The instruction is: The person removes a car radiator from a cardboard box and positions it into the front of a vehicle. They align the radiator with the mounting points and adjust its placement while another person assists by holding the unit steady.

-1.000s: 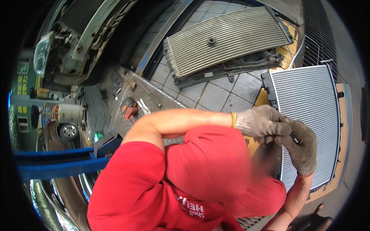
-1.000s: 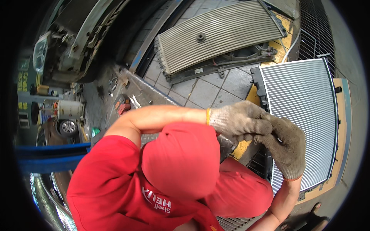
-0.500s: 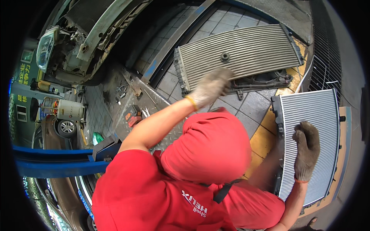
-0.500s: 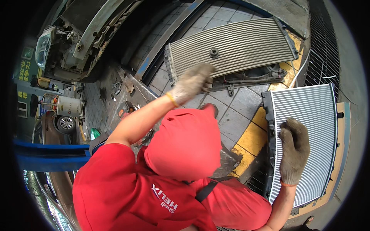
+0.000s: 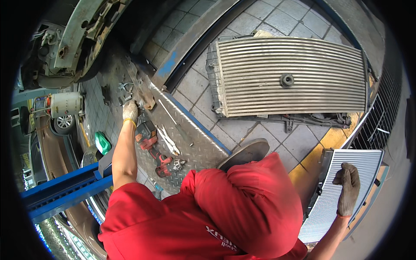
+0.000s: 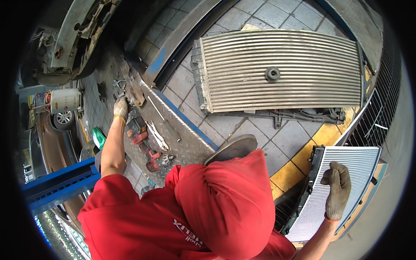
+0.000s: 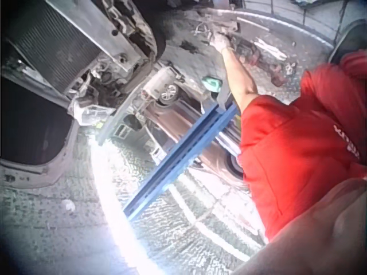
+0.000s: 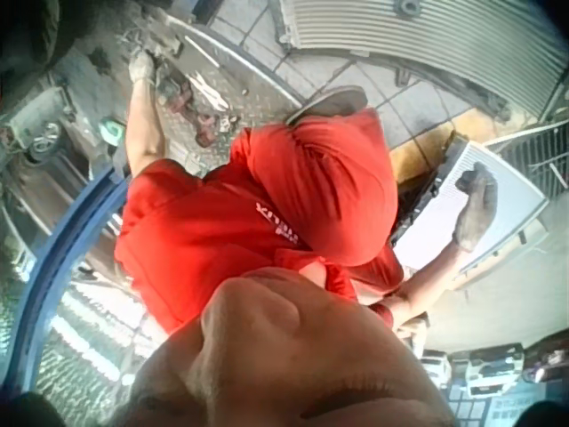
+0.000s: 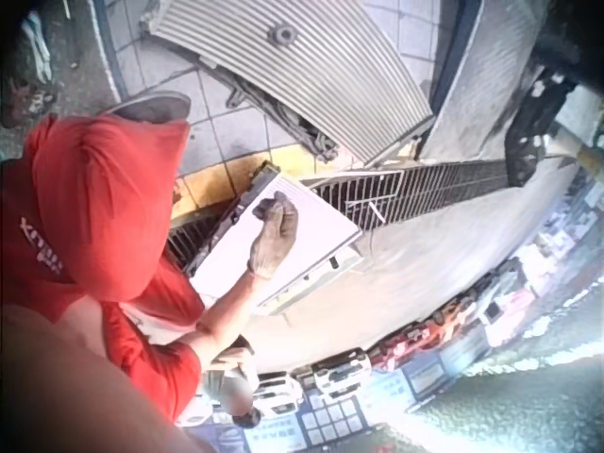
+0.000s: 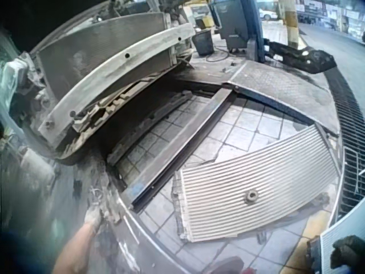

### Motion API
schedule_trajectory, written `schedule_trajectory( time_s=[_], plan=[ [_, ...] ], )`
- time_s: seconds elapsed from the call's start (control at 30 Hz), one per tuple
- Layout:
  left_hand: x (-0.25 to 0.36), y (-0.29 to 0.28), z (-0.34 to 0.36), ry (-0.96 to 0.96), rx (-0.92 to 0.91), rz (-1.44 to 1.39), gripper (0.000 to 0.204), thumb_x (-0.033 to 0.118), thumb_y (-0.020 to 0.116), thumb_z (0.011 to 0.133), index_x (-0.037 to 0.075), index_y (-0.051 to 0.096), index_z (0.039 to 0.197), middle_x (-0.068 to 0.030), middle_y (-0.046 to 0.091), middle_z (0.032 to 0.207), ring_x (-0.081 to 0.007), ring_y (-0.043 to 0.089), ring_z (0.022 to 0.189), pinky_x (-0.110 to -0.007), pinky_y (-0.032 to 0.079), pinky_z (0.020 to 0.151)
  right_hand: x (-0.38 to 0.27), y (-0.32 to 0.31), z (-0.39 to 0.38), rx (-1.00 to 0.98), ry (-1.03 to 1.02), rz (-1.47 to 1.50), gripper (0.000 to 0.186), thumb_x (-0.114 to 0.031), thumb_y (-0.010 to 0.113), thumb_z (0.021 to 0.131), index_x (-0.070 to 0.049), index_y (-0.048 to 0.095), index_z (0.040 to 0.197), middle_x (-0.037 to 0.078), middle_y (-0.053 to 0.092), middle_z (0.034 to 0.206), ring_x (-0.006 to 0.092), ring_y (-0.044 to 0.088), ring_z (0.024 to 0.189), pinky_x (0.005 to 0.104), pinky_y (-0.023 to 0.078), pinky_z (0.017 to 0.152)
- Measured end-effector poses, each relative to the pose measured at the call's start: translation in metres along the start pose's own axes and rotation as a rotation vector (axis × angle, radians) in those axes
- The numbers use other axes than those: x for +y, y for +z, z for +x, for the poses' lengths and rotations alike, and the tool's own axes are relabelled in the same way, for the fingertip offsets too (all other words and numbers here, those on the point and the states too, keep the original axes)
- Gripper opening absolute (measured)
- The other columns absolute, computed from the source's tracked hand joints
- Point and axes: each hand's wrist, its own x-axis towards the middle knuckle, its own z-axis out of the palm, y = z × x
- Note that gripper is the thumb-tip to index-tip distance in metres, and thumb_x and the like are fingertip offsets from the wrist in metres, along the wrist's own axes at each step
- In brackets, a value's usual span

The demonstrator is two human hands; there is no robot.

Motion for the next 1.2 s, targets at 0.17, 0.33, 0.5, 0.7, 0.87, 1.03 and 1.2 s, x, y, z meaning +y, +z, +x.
schedule_trajectory(
  time_s=[0.17, 0.33, 0.5, 0.7, 0.87, 1.03, 1.2],
  plan=[
    [0.017, 0.008, -0.042, 0.057, 0.003, 0.183, 0.039, 0.036, 0.059, 0.106, 0.008, 0.07, 0.13, -0.0126, 0.066, 0.096, -0.0246, 0.061, 0.077, -0.039, 0.051, 0.067, -0.026, 0.05, 0.048, -0.13, 0.034, 0.071, 0.021, -0.017, 0.066, 0.111, -0.003, 0.068, 0.126, 0.005, 0.073, 0.104, 0.0113, 0.068, 0.087, 0.0281, 0.058, 0.078],
    [0.049, 0.027, -0.115, 0.432, 0.144, 0.771, 0.06, 0.05, 0.076, 0.097, 0.016, 0.066, 0.145, -0.0242, 0.071, 0.137, -0.0451, 0.069, 0.127, -0.05, 0.054, 0.105, -0.027, 0.105, 0.068, -0.276, 0.153, 0.143, 0.031, -0.011, 0.059, 0.113, 0.001, 0.063, 0.14, 0.006, 0.073, 0.108, 0.0125, 0.068, 0.087, 0.0272, 0.057, 0.082],
    [0.063, 0.034, -0.139, 0.549, -0.046, 0.982, 0.035, 0.038, 0.073, 0.101, 0.024, 0.071, 0.132, -0.022, 0.069, 0.127, -0.046, 0.071, 0.113, -0.054, 0.057, 0.095, -0.017, 0.138, 0.076, -0.443, 0.252, 0.22, 0.034, -0.013, 0.059, 0.113, 0.005, 0.063, 0.141, 0.009, 0.073, 0.107, 0.0142, 0.068, 0.087, 0.0288, 0.057, 0.082],
    [0.064, 0.034, -0.113, 0.401, -0.148, 0.921, 0.029, 0.034, 0.07, 0.102, 0.011, 0.077, 0.12, -0.021, 0.076, 0.118, -0.0406, 0.073, 0.112, -0.05, 0.057, 0.096, -0.009, 0.145, 0.081, -0.449, 0.263, 0.239, 0.031, -0.013, 0.059, 0.113, 0.004, 0.065, 0.138, 0.009, 0.073, 0.106, 0.015, 0.069, 0.087, 0.0295, 0.057, 0.083],
    [0.043, 0.026, -0.072, 0.291, -0.179, 0.418, 0.039, 0.042, 0.071, 0.105, 0.007, 0.077, 0.122, -0.0037, 0.074, 0.09, -0.0157, 0.068, 0.084, -0.034, 0.055, 0.075, -0.004, 0.144, 0.085, -0.403, 0.262, 0.252, 0.031, -0.015, 0.06, 0.113, 0.004, 0.066, 0.136, 0.009, 0.073, 0.105, 0.0156, 0.069, 0.085, 0.0297, 0.057, 0.082],
    [-0.004, -0.001, 0.013, 0.065, 0.048, 0.269, 0.044, 0.041, 0.069, 0.107, 0.005, 0.075, 0.132, -0.0062, 0.071, 0.089, -0.0155, 0.06, 0.065, -0.034, 0.05, 0.058, 0.005, 0.145, 0.086, -0.382, 0.295, 0.256, 0.032, -0.017, 0.061, 0.113, 0.004, 0.066, 0.136, 0.009, 0.073, 0.105, 0.016, 0.069, 0.085, 0.0297, 0.057, 0.08],
    [-0.027, -0.024, 0.106, 0.026, 0.196, 0.256, 0.051, 0.043, 0.071, 0.103, 0.003, 0.077, 0.134, -0.0162, 0.08, 0.116, -0.0265, 0.075, 0.097, -0.04, 0.057, 0.09, 0.013, 0.15, 0.086, -0.383, 0.338, 0.282, 0.032, -0.018, 0.061, 0.113, 0.004, 0.066, 0.135, 0.008, 0.073, 0.104, 0.0159, 0.069, 0.084, 0.03, 0.057, 0.08]
  ],
)
